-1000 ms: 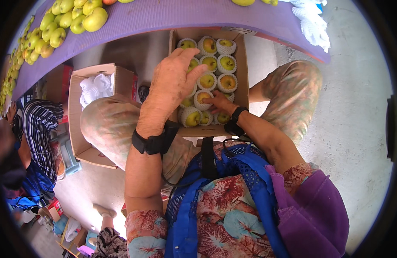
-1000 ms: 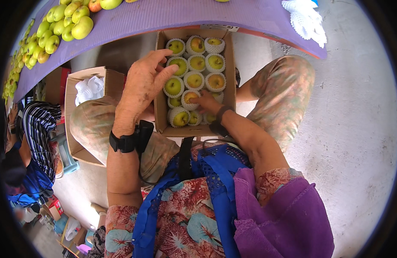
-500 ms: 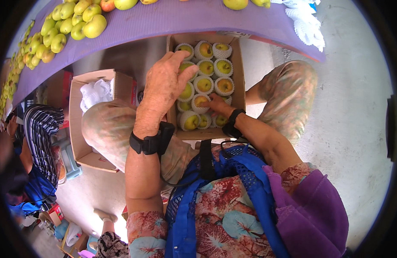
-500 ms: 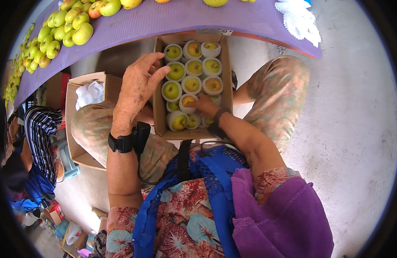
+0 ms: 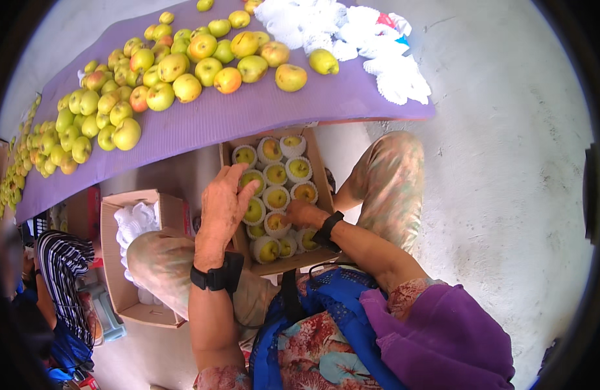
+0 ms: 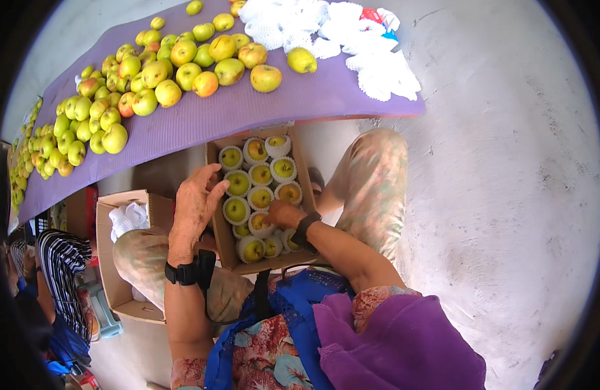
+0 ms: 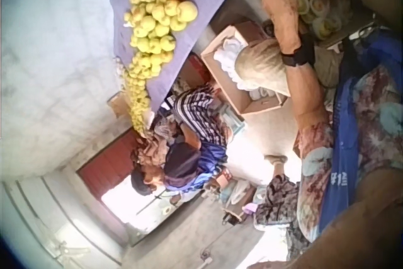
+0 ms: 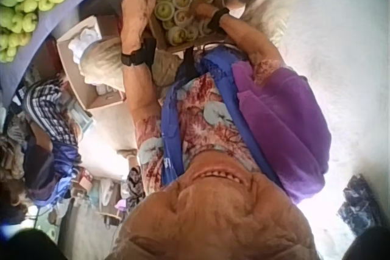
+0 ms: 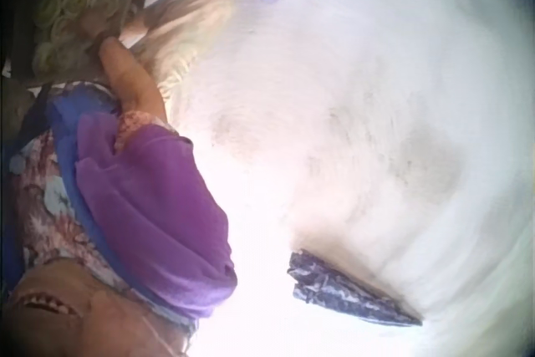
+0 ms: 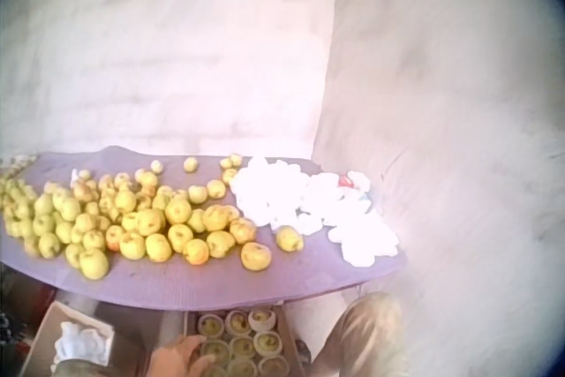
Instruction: Picking up apples, putting them into white foam protective sleeves, and placing them into a shipping box.
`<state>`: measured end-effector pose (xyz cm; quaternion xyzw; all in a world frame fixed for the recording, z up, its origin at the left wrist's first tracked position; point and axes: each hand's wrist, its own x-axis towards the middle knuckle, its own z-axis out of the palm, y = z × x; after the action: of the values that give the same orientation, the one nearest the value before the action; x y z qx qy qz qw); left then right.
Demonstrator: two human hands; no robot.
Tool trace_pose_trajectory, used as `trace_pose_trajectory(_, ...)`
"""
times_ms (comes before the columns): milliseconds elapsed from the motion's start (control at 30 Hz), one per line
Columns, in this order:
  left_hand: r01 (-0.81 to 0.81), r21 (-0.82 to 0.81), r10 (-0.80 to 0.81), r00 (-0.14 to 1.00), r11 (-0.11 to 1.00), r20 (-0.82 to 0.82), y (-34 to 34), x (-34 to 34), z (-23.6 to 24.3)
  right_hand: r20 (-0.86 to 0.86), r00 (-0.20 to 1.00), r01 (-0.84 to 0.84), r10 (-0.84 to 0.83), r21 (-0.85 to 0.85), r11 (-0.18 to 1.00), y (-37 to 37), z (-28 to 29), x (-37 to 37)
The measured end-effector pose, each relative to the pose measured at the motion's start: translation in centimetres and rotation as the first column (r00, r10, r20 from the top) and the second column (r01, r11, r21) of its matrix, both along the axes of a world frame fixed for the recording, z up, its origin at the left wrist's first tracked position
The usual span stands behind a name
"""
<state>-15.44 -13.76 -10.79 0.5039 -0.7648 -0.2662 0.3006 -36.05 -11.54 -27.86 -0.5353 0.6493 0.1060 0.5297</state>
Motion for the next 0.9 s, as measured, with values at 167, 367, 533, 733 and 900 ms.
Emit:
trace_pose_trajectory(167, 0.018, -0.005, -0.018, 1.0, 1.0, 0.007, -0.4, -0.4, -0.4, 0.0, 0.974, -0.208, 0.227, -0.402, 0.892, -1.0, 3.2, -0.8)
trace_pose_trajectory(367, 0.039, -0.079, -0.036, 0.998, 0.996, 0.049, -0.8, -1.0, -0.4, 0.31, 0.901, -0.057, 0.302, -0.608, 0.792, -2.2, 11.6, -1.7)
trace_pose_trajectory(533, 0.065, -0.022, -0.063, 0.997, 0.998, 0.045, -0.9, -1.5, 0.2, 0.306, 0.912, 0.057, 0.273, -0.755, 0.653, -3.2, 17.1, -2.3)
trace_pose_trajectory(733, 0.075, -0.025, -0.074, 0.996, 0.997, 0.051, -0.9, -2.1, 0.2, 0.437, 0.898, 0.384, 0.057, -0.84, 0.384, -4.9, 18.8, -4.2)
trace_pose_trajectory(900, 0.117, -0.049, -0.112, 0.989, 0.992, 0.091, -1.1, -2.6, -0.2, 0.182, 0.981, 0.163, -0.072, -0.963, -0.216, -8.4, 18.4, -7.4)
